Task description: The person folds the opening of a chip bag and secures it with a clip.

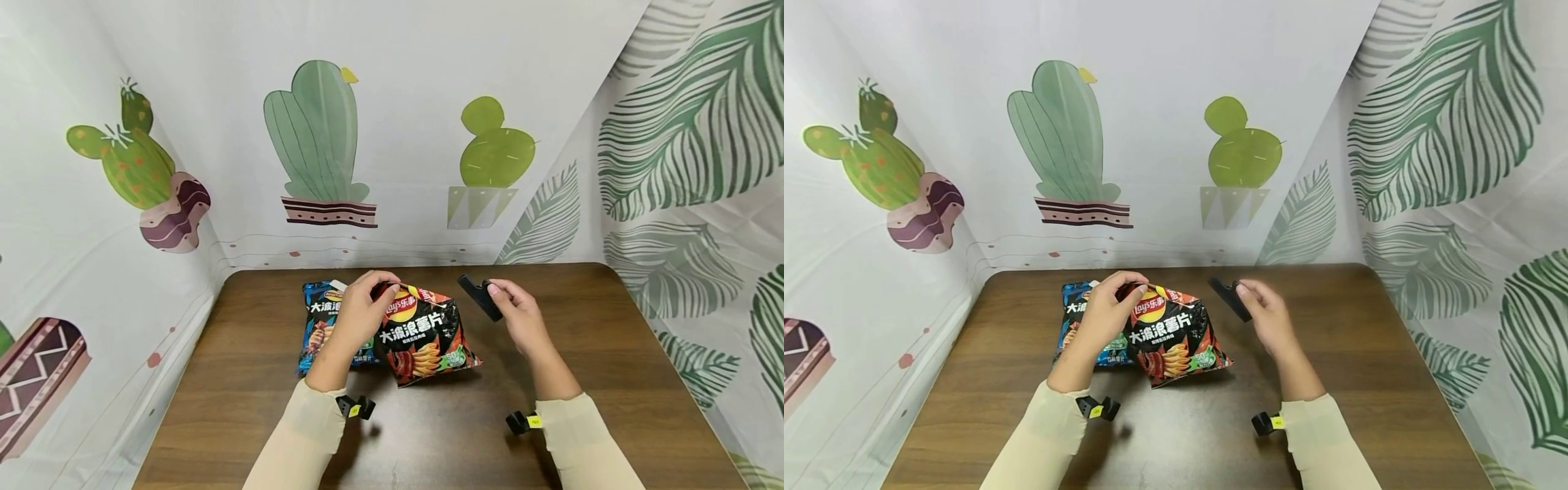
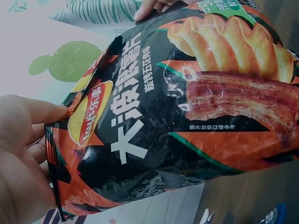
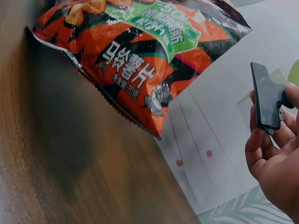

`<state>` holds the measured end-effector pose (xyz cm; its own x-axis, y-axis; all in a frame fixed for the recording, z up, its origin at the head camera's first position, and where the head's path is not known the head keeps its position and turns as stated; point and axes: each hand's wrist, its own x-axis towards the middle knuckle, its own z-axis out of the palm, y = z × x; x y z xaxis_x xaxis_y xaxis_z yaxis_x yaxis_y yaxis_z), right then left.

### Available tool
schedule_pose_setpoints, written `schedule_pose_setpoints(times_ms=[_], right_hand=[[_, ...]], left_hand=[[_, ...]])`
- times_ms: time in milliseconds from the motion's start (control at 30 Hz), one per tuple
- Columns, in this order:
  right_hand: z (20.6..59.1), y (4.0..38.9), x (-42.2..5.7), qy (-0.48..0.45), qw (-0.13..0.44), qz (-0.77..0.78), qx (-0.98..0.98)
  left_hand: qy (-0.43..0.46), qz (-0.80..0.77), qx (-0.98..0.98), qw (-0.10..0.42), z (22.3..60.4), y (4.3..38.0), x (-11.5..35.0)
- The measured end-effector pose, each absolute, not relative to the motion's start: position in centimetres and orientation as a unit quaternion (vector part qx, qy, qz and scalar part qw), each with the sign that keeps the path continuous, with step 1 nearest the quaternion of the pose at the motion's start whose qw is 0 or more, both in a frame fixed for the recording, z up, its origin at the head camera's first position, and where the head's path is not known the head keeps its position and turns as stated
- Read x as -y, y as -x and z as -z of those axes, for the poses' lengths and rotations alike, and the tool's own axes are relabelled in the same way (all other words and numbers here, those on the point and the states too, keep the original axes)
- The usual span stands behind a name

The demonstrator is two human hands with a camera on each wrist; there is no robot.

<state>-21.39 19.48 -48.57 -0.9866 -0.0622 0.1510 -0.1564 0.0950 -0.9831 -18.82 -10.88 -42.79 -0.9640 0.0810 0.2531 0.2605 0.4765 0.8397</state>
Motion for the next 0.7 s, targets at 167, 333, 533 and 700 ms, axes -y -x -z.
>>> schedule_pose_setpoints(times_ms=[167, 333, 533, 700], right_hand=[[48.21, 21.16, -19.3, -0.098, 0.024, -0.665, 0.74], [47.97, 20.91, -19.24, -0.112, 0.02, -0.664, 0.739], [47.9, 20.66, -19.24, -0.131, 0.013, -0.662, 0.738], [47.81, 20.55, -19.26, -0.153, 0.013, -0.658, 0.737]], left_hand=[[0.104, 0.5, 0.855, 0.094, 42.79, 18.92, 10.82], [0.106, 0.501, 0.854, 0.095, 42.83, 19.02, 10.73], [0.108, 0.507, 0.85, 0.095, 42.88, 19.02, 10.64], [0.106, 0.507, 0.85, 0.092, 42.84, 18.99, 10.59]])
